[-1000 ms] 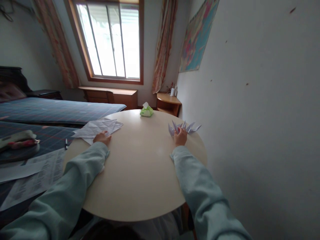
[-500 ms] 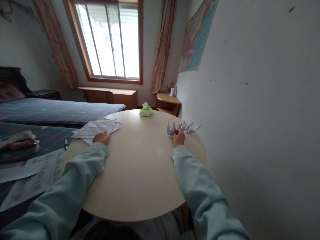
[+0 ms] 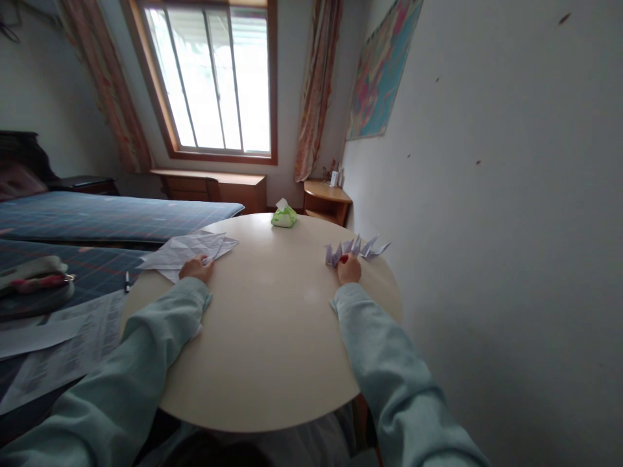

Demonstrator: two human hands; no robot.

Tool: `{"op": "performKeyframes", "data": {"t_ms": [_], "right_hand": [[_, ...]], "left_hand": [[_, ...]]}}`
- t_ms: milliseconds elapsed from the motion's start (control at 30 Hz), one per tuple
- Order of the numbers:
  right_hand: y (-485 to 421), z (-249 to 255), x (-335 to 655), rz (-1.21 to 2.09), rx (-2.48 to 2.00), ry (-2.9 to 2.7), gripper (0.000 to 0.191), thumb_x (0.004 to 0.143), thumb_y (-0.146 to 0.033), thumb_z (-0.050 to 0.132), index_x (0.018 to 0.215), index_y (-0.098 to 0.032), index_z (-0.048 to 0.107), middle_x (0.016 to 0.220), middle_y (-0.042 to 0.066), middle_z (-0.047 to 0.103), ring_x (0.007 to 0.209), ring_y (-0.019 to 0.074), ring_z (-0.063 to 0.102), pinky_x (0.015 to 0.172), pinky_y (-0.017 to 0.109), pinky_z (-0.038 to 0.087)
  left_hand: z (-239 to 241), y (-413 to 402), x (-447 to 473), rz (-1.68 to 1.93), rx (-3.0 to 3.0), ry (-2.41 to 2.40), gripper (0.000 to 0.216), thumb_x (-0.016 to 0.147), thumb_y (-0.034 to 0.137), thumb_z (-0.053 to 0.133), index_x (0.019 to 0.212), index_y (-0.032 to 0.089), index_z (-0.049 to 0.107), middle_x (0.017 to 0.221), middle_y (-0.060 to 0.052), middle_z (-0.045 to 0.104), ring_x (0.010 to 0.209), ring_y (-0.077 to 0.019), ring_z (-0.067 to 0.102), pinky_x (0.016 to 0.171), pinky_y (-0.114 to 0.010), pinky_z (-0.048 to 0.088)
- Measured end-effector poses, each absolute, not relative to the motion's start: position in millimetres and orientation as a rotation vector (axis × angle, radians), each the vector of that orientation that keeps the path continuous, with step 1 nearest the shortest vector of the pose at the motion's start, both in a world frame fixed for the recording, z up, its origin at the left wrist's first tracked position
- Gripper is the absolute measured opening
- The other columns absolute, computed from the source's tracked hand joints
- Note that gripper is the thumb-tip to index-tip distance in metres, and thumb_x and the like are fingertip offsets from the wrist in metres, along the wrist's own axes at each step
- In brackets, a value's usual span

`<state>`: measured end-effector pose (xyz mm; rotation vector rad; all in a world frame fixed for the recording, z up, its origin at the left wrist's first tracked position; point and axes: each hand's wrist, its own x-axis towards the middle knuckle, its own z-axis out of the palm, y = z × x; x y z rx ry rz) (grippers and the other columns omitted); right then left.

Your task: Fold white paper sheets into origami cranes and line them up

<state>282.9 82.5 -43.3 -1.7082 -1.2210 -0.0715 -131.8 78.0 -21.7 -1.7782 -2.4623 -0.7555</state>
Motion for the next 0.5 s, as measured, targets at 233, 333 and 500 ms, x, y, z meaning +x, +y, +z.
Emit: {"op": "performKeyframes", "data": {"t_ms": [233, 333, 500], "right_hand": [[76.3, -32.8, 276.1, -0.067, -1.773, -1.106, 0.016, 0.058, -0.012, 0.042, 0.073, -0.015, 0.047, 0.069, 0.004, 0.052, 0.065, 0.0149, 0.047, 0.065, 0.029, 0.038], [74.6, -29.6, 273.2, -0.124, -1.707, -1.073, 0.014, 0.06, -0.013, 0.04, 0.072, -0.015, 0.047, 0.068, 0.004, 0.052, 0.064, 0.0147, 0.046, 0.065, 0.029, 0.037], [70.7, -30.9, 258.8, -0.093, -1.438, -1.461, 0.012, 0.06, -0.011, 0.039, 0.066, -0.015, 0.049, 0.063, 0.002, 0.052, 0.06, 0.0132, 0.046, 0.061, 0.026, 0.038]], "left_hand": [[-14.2, 75.0, -128.6, -0.726, -1.687, -2.536, 0.033, 0.074, 0.033, 0.037, 0.091, 0.019, 0.061, 0.09, -0.011, 0.062, 0.084, -0.0248, 0.056, 0.064, -0.03, 0.041], [-15.2, 76.0, -130.5, -0.728, -1.652, -2.491, 0.032, 0.075, 0.027, 0.036, 0.09, 0.018, 0.062, 0.087, -0.012, 0.063, 0.082, -0.0249, 0.056, 0.063, -0.031, 0.041], [-14.8, 76.0, -131.5, -0.778, -1.703, -2.421, 0.034, 0.072, 0.017, 0.04, 0.102, 0.019, 0.056, 0.087, -0.011, 0.063, 0.08, -0.0232, 0.057, 0.065, -0.03, 0.041]]}}
